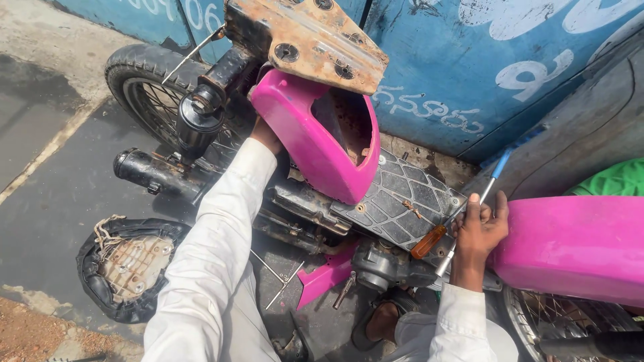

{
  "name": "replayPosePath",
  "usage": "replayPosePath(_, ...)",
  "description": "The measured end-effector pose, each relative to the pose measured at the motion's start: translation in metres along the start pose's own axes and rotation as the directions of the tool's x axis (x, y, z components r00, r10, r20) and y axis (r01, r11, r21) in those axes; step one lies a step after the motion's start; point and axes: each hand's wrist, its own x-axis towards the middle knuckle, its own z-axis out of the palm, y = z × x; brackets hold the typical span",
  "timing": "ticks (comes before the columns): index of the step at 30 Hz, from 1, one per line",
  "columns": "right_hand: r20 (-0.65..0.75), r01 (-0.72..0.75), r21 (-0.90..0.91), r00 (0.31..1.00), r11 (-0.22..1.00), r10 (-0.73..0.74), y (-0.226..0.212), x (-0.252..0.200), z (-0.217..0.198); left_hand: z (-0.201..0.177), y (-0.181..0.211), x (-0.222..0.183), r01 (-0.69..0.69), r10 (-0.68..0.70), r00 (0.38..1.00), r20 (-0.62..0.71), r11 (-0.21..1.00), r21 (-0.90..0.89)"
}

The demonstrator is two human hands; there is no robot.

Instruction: The person uses a T-handle socket wrench and a screwdriver to loosen fasteners on a pink motorcycle body panel before removing it by hand. They then use various wrenches and the T-handle tool to work on the engine components and chassis underneath.

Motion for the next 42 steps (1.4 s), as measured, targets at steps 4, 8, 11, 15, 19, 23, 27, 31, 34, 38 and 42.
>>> replayPosePath(4,0.067,0.111,0.101,0.991,0.989,-0.118,-0.033,-0.021,0.021,-0.024,-0.006,0.015,-0.065,0.059,0.994,0.093,0.996,0.066)
replayPosePath(8,0.053,0.29,0.109,0.953,0.951,-0.297,-0.036,-0.022,0.016,-0.016,0.008,0.001,-0.102,0.085,0.981,0.177,0.99,0.094)
replayPosePath(11,0.033,0.298,0.088,0.953,0.951,-0.301,-0.035,-0.02,0.012,0.013,0.005,-0.005,-0.093,0.081,0.981,0.177,0.994,0.065)
replayPosePath(15,0.047,0.286,0.063,0.956,0.956,-0.29,-0.034,-0.018,0.016,0.023,0.011,-0.015,-0.103,0.098,0.982,0.162,0.994,0.025)
replayPosePath(19,0.05,0.232,0.167,0.969,0.958,-0.244,-0.024,-0.011,0.015,0.031,0.022,-0.022,-0.123,0.123,0.982,0.147,0.992,-0.008)
replayPosePath(23,0.021,0.226,0.146,0.973,0.963,-0.231,-0.025,-0.01,0.016,0.04,0.027,-0.026,-0.127,0.131,0.982,0.137,0.991,-0.035)
replayPosePath(27,0.012,0.239,0.163,0.97,0.957,-0.244,-0.02,-0.007,0.014,0.025,0.027,-0.017,-0.131,0.137,0.982,0.127,0.99,-0.054)
replayPosePath(31,0.009,0.226,0.163,0.973,0.96,-0.231,-0.024,-0.01,0.014,0.026,0.032,-0.017,-0.127,0.121,0.983,0.14,0.991,0.033)
replayPosePath(34,0.011,0.194,0.17,0.98,0.966,-0.199,-0.024,-0.015,0.015,0.024,0.031,-0.02,-0.134,0.127,0.984,0.128,0.99,0.052)
replayPosePath(38,0.029,0.126,0.25,0.99,0.96,-0.137,-0.039,-0.028,0.019,0.02,0.012,-0.019,-0.098,0.096,0.994,0.051,0.994,0.055)
replayPosePath(42,0.05,0.059,0.24,0.996,0.969,-0.074,-0.061,-0.044,0.026,0.007,-0.003,-0.001,-0.088,0.086,0.994,0.062,0.996,0.02)
